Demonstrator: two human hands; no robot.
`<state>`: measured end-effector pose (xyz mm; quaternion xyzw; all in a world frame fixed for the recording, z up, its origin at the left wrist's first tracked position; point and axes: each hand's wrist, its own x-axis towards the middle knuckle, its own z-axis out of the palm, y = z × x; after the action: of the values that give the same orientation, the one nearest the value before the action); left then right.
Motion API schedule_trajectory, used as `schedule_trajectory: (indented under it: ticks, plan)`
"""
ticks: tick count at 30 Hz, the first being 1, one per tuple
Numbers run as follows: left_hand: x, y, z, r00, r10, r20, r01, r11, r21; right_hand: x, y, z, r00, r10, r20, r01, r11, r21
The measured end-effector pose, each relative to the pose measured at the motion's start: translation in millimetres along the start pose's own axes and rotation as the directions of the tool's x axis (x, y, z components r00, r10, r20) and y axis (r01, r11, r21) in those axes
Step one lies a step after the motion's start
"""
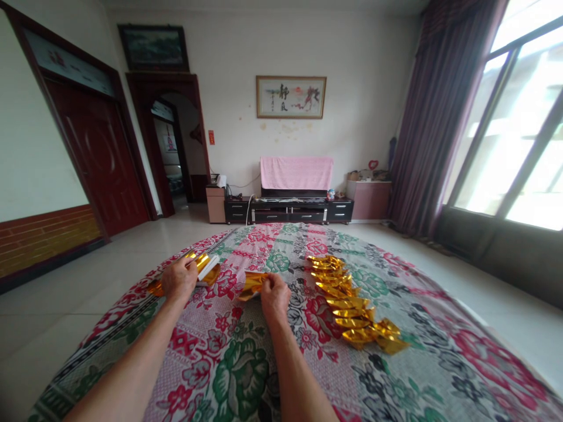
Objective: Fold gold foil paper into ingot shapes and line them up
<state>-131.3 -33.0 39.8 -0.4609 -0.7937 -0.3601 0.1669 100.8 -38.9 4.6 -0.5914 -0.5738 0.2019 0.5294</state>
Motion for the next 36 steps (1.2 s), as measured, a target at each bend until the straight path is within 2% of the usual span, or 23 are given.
schedule_trajectory:
  ticks: [6, 12, 14, 20, 22, 27, 32, 36]
  plan:
    - [-1.4, -3.0, 5.2, 0.996, 0.016, 0.083, -0.019, 0.999, 0.033, 0.7, 1.9, 1.5, 1.000, 0.001, 0.006, -0.001, 1.000, 0.003]
    - [0.7, -2.3, 3.2, 0.999, 0.005, -0.050, -0.006, 1.000, -0.022, 0.0, -0.1, -0.1, 1.000, -0.012, 0.012, 0.012, 1.000, -0.017]
    - [1.3, -1.7, 2.2, 0.998, 0.011, -0.054, -0.013, 0.999, -0.030, 0.1, -0.1, 0.0, 1.000, -0.008, 0.010, 0.008, 1.000, -0.012]
    - [-1.0, -0.3, 0.3, 0.990, 0.083, 0.112, -0.092, 0.992, 0.082, -0.4, -1.1, 0.2, 1.000, -0.007, 0.003, 0.007, 1.000, -0.011]
    - [-2.2, -0.6, 0.4, 0.988, 0.087, 0.130, -0.100, 0.990, 0.098, -1.0, -2.1, -0.3, 1.000, -0.015, -0.001, 0.015, 1.000, -0.012]
    - [-3.1, -3.2, 3.0, 0.996, 0.092, -0.016, -0.091, 0.994, 0.054, -1.4, -1.8, -0.4, 1.000, -0.029, 0.000, 0.029, 1.000, -0.007]
    - [-3.6, -6.4, 3.3, 0.999, 0.006, -0.052, -0.004, 0.999, 0.050, -0.8, 0.4, 1.0, 1.000, -0.022, 0.007, 0.023, 1.000, -0.017]
    - [-3.6, -6.7, 2.8, 0.992, -0.016, -0.122, 0.019, 1.000, 0.024, -0.6, 0.9, 1.7, 1.000, -0.017, 0.012, 0.017, 1.000, -0.014]
